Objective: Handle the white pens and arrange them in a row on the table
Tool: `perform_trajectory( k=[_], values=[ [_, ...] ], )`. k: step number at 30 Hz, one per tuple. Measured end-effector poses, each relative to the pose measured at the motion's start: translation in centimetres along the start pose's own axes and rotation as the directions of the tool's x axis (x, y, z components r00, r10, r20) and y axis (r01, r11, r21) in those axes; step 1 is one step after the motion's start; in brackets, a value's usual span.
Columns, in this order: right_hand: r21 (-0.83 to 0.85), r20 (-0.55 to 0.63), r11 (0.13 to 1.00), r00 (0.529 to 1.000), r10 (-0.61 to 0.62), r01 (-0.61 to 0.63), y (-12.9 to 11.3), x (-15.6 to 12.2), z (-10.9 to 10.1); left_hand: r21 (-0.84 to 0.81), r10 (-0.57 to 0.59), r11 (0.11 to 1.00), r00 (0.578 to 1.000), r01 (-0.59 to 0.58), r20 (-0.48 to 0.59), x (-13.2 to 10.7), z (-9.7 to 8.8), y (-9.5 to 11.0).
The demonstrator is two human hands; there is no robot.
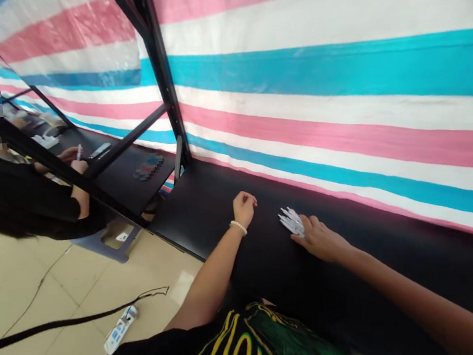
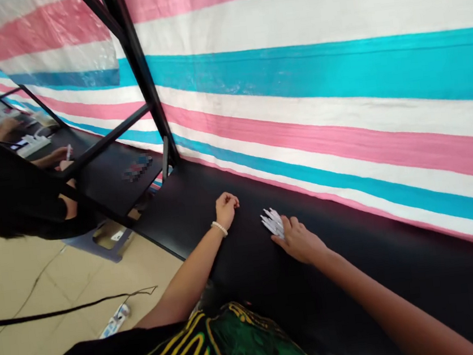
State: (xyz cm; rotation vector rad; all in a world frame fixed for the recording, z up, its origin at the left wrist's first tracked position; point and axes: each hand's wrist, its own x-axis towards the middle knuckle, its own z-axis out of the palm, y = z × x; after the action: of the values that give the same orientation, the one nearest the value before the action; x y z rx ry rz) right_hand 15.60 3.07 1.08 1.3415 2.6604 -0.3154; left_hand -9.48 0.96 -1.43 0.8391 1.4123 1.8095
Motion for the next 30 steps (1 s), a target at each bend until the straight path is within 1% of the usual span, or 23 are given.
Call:
perform_trajectory(
  k=[3,5,7,8,10,12,15,18,20,22,24,28,30],
  values=[
    [-0.064,0.047,0.996,0.997,0.057,-0.054,-2.9,-1.4,0.1,0.160,0.024,0.986,0.991,-0.045,0.134,-1.5,-0.4,0.9],
    [-0.126,0.054,0.989,0.995,0.087,-0.080,-4.8,-2.1,0.2,0.246,0.034,0.965,0.978,-0.085,0.206,-2.8,-0.7,1.5],
    [-0.184,0.057,0.981,0.995,0.077,-0.065,-6.6,-2.6,0.3,0.327,0.058,0.933,0.959,-0.151,0.278,-4.4,-1.1,2.0],
    [-0.204,0.071,0.978,0.995,0.066,-0.050,-7.3,-2.8,0.2,0.421,0.096,0.871,0.929,-0.252,0.357,-5.3,-1.3,2.3],
    [-0.222,0.109,0.975,0.993,0.051,-0.026,-8.6,-3.2,0.0,0.543,0.135,0.715,0.849,-0.441,0.511,-7.1,-1.7,2.6],
    [-0.201,0.153,0.979,0.986,0.071,-0.039,-9.5,-3.4,-0.4,0.599,0.100,0.568,0.770,-0.564,0.630,-8.8,-2.0,2.8],
    [-0.115,0.230,0.992,0.971,0.071,-0.045,-10.3,-3.7,-1.0,0.636,0.034,0.382,0.698,-0.671,0.716,-10.6,-2.3,2.8],
    [-0.023,0.304,0.999,0.952,0.032,-0.026,-10.7,-4.3,-1.6,0.638,0.003,0.266,0.662,-0.723,0.749,-11.1,-2.3,2.8],
    [0.025,0.358,0.999,0.933,0.032,-0.043,-10.7,-4.7,-2.1,0.630,-0.010,0.232,0.646,-0.741,0.763,-11.0,-2.3,2.9],
    [0.054,0.408,0.997,0.912,0.023,-0.050,-10.6,-5.1,-2.7,0.614,-0.021,0.225,0.627,-0.756,0.779,-10.9,-2.4,3.0],
    [0.080,0.441,0.997,0.897,-0.021,-0.016,-10.2,-5.4,-3.2,0.605,-0.031,0.228,0.616,-0.763,0.787,-10.9,-2.4,3.2],
    [0.108,0.480,0.993,0.872,-0.098,0.053,-9.3,-5.4,-4.1,0.608,-0.053,0.231,0.615,-0.759,0.787,-11.0,-2.4,3.3],
    [0.117,0.509,0.990,0.851,-0.129,0.080,-8.8,-5.3,-4.4,0.613,-0.059,0.235,0.618,-0.754,0.784,-11.0,-2.3,3.3]
  ],
)
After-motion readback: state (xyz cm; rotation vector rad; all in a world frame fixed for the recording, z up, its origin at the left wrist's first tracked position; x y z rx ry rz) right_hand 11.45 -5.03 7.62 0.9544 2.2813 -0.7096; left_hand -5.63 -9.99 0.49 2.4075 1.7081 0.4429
